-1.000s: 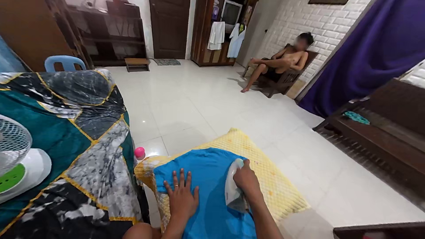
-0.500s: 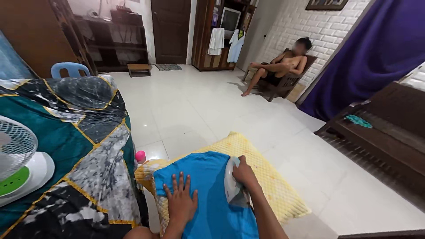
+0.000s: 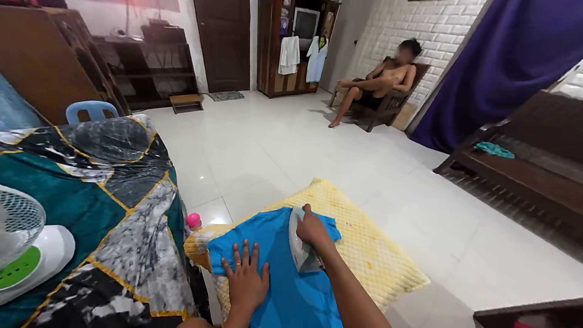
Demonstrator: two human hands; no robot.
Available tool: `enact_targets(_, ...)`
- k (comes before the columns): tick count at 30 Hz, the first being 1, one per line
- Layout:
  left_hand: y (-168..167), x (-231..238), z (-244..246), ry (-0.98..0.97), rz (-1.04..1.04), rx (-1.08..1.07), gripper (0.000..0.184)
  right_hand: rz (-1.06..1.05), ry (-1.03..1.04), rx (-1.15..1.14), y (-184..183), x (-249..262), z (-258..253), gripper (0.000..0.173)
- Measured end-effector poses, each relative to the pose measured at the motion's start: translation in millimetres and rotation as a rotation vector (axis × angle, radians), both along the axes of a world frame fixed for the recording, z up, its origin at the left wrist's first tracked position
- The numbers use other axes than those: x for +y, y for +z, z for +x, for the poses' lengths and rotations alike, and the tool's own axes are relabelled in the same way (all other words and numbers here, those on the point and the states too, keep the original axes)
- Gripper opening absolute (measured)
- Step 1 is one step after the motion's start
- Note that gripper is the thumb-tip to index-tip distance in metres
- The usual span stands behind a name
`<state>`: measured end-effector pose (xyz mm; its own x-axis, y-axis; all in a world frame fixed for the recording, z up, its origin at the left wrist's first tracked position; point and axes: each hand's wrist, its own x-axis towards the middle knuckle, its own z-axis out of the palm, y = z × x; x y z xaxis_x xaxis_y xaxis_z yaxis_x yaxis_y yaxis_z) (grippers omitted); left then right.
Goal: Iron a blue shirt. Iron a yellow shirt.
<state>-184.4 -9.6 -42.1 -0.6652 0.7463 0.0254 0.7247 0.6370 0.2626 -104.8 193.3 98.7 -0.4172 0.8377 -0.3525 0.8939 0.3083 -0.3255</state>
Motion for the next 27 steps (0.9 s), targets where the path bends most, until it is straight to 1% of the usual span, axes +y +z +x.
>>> enact_targets(3,-4.1,0.9,0.3,0.002,0.032,0.032,0.071,-0.019,-0.001,-0.018,0.2,-29.4,17.4,0.070)
enact_targets(5,-4.4,1.3,0.0,0.001,0.043,0.045,0.071,-0.026,-0.003,-0.016,0.3,-39.9,22.1,0.067)
enact_targets(7,-4.9,1.3,-0.2,0.000,0.047,0.044,0.071,-0.032,0.005,-0.009,1.2,-35.1,17.9,0.067)
enact_targets(10,-3.5,2.0,-1.6,0.001,0.052,0.043,0.071,-0.014,-0.009,0.000,2.5,-13.2,3.3,0.073)
enact_targets(12,-1.7,1.8,-1.6,0.003,0.040,0.031,0.071,0.005,-0.010,-0.005,2.1,-1.0,-2.7,0.073)
enact_targets(14,0.6,1.1,-2.0,0.005,0.018,0.014,0.071,0.009,-0.011,-0.011,2.0,-1.1,-3.6,0.073)
enact_targets(17,1.7,1.5,-1.4,0.006,0.002,-0.008,0.071,-0.022,-0.007,-0.006,2.3,-24.0,9.8,0.074)
enact_targets(19,2.9,2.3,-2.2,0.004,-0.016,-0.017,0.072,-0.034,0.014,0.010,0.7,-46.5,20.2,0.068)
enact_targets(21,2.4,2.7,-3.3,0.003,-0.009,-0.015,0.072,-0.046,0.064,0.028,-1.0,-58.6,24.7,0.062)
enact_targets(24,-0.8,2.1,-3.6,0.001,0.009,0.012,0.072,-0.068,0.138,0.056,-3.4,-46.8,13.6,0.060)
enact_targets(27,1.6,2.3,-3.1,0.003,-0.012,0.002,0.072,-0.069,0.176,0.058,-2.8,-21.6,-13.3,0.063)
